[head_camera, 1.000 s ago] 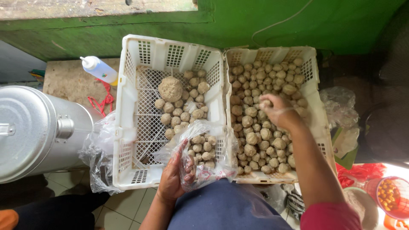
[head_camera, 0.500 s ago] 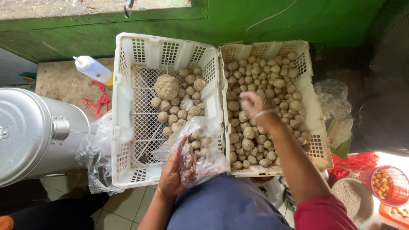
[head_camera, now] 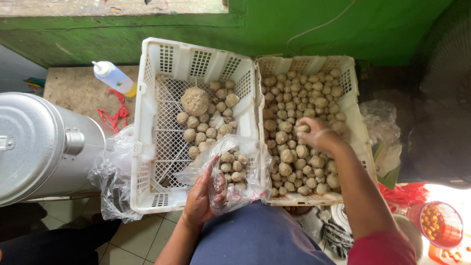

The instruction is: The person holds a clear plastic bag open and picks round meatballs one at a time from a white plastic crate, placing them into the bag. They occasionally reach into a second crate of meatballs and continue filling the bag throughout the clip.

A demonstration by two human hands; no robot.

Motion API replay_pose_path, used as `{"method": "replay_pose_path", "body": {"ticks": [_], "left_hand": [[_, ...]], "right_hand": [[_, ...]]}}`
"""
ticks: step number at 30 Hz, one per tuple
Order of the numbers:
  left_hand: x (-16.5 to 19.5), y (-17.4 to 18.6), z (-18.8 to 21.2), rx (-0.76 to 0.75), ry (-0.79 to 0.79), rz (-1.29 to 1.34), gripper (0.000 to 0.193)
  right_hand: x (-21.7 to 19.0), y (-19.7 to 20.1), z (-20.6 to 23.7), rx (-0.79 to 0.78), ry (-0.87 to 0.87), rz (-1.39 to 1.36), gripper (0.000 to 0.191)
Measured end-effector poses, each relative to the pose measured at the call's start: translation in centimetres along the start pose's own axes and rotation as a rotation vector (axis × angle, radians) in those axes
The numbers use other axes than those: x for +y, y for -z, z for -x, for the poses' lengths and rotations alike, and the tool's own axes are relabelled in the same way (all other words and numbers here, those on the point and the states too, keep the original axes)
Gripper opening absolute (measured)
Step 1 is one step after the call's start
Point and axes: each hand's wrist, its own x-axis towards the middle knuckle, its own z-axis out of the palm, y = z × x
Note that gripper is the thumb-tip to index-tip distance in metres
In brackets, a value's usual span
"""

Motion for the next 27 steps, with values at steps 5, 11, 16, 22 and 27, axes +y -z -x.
{"method": "replay_pose_path", "body": {"ticks": [5,11,16,22,27], "left_hand": [[0.0,0.0,0.0,0.011,-0.035,-0.023,0.054],[-0.2,0.1,0.2,-0.009,-0.067,-0.002,0.055],[-0.4,0.4,0.4,-0.002,-0.079,0.002,0.056],[-0.4,0.6,0.5,0.009,-0.096,0.0,0.056],[-0.3,0.3,0.4,-0.01,-0.098,-0.011,0.055]], "right_hand": [[-3.9,-3.2,7.2,-0.444,0.54,-0.716,0.041],[-6.3,-5.8,3.5,-0.017,0.369,-0.216,0.034],[-3.1,-2.0,-7.5,0.207,0.083,0.494,0.053],[-1.9,-3.2,-10.9,-0.069,0.073,0.535,0.054],[-0.3,-1.3,-5.7,0.174,0.09,-0.012,0.036]]}}
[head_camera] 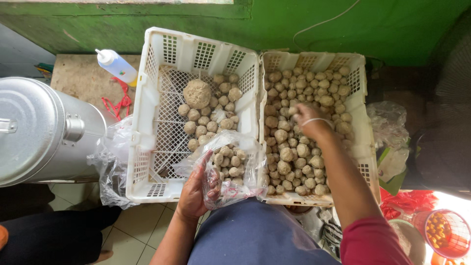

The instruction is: The person holds a clear plastic bag open and picks round meatballs one at a time from a white plastic crate, placing them into the bag. They occasionally reach into a second crate of meatballs and continue filling the bag throughout the clip.

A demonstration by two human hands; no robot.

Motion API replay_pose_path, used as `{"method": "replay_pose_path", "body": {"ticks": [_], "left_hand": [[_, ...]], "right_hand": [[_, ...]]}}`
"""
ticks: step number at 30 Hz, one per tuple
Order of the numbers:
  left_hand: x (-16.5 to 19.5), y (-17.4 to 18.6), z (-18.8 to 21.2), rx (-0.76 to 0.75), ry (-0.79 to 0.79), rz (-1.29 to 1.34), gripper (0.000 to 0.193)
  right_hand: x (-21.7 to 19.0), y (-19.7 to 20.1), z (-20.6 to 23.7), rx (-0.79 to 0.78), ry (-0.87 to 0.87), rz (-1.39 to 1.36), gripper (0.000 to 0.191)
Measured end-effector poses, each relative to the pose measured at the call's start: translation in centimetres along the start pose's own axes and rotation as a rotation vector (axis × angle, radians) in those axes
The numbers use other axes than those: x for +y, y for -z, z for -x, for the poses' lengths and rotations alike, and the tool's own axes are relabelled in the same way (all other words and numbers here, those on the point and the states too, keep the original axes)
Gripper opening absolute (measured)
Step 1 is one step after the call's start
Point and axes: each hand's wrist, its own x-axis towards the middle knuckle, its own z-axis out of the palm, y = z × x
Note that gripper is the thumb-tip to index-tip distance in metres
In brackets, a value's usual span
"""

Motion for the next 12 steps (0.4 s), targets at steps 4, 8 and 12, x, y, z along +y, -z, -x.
{"method": "replay_pose_path", "body": {"ticks": [4,8,12], "left_hand": [[-0.1,0.4,0.1,0.022,0.027,0.002,0.055],[-0.1,0.3,-0.4,0.024,0.064,0.001,0.055],[-0.1,0.5,-0.5,0.018,0.072,-0.005,0.055]], "right_hand": [[0.1,0.3,3.8,0.193,0.034,-0.283,0.034],[-0.3,-0.8,2.4,0.092,0.034,0.088,0.043],[-0.3,-3.1,-1.7,-0.121,0.07,0.561,0.049]]}}
